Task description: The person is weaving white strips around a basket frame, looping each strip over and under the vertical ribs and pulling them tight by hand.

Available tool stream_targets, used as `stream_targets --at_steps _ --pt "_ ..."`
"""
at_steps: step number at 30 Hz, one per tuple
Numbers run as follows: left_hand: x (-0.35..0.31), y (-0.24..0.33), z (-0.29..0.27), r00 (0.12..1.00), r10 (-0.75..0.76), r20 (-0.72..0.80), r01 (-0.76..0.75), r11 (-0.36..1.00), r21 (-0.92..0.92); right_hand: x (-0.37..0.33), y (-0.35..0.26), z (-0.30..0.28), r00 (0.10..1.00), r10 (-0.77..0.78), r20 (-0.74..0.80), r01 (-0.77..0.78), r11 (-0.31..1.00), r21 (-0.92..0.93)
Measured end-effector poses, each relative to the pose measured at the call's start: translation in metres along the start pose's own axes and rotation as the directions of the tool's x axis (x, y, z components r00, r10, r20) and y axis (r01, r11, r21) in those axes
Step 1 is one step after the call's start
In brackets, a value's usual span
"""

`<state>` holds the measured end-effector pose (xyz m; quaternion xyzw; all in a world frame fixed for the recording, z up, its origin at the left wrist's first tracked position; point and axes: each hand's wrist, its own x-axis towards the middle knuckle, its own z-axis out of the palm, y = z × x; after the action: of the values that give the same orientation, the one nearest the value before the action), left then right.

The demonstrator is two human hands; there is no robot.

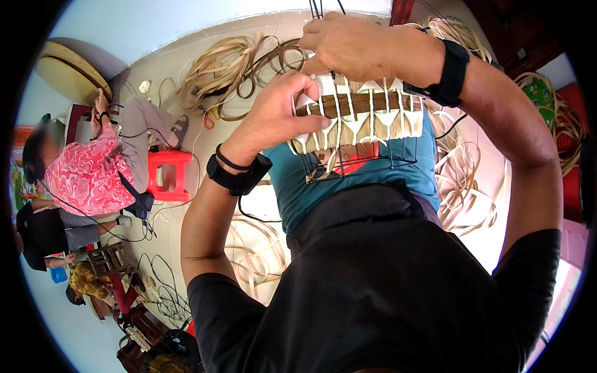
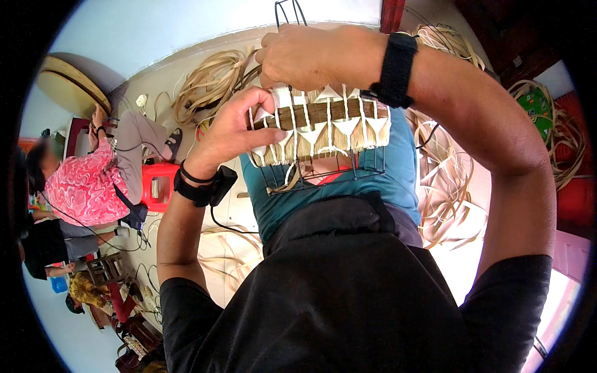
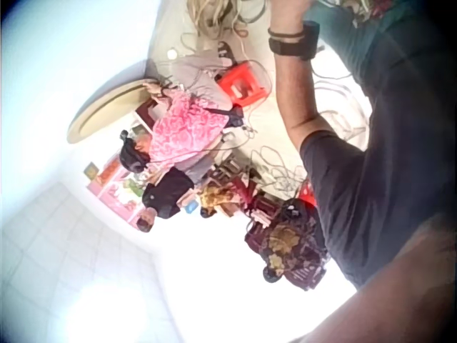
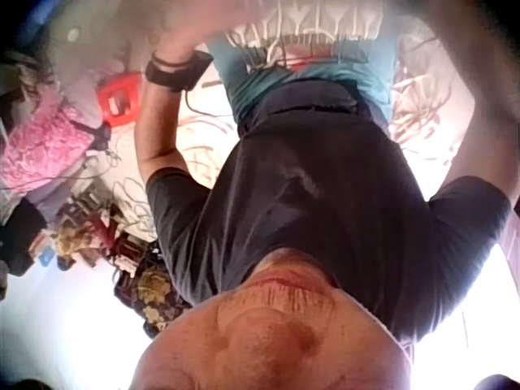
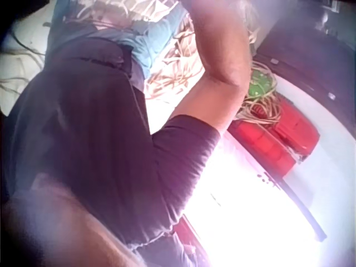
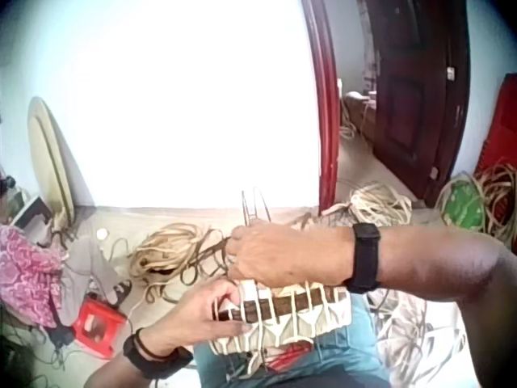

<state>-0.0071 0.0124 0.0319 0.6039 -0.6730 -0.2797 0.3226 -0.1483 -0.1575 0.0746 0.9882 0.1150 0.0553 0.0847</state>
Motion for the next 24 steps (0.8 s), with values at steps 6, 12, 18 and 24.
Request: stream_targets --at_steps 6,12,18,24 --pt "-0.002 0.000 -0.004 0.999 0.034 -0.021 -0.039 0.947 -0.318 0.018 0.019 -0.007 0.977 0.043 0.207 -0.108 0.944 0.312" --pt "0.007 -0.005 -0.035 0.941 -0.187 0.282 0.316 0.783 -0.536 0.044 0.014 -0.026 0.925 0.054 0.375 -0.162 0.951 0.264" --pt "0.016 -0.027 -0.027 0.963 -0.047 0.265 0.187 0.826 -0.532 0.049 0.015 -0.027 0.954 0.012 0.299 -0.092 0.963 0.254" --pt "0.019 -0.017 -0.025 0.970 -0.073 0.230 0.193 0.807 -0.559 0.055 0.021 -0.017 0.921 -0.065 0.384 -0.088 0.925 0.369"
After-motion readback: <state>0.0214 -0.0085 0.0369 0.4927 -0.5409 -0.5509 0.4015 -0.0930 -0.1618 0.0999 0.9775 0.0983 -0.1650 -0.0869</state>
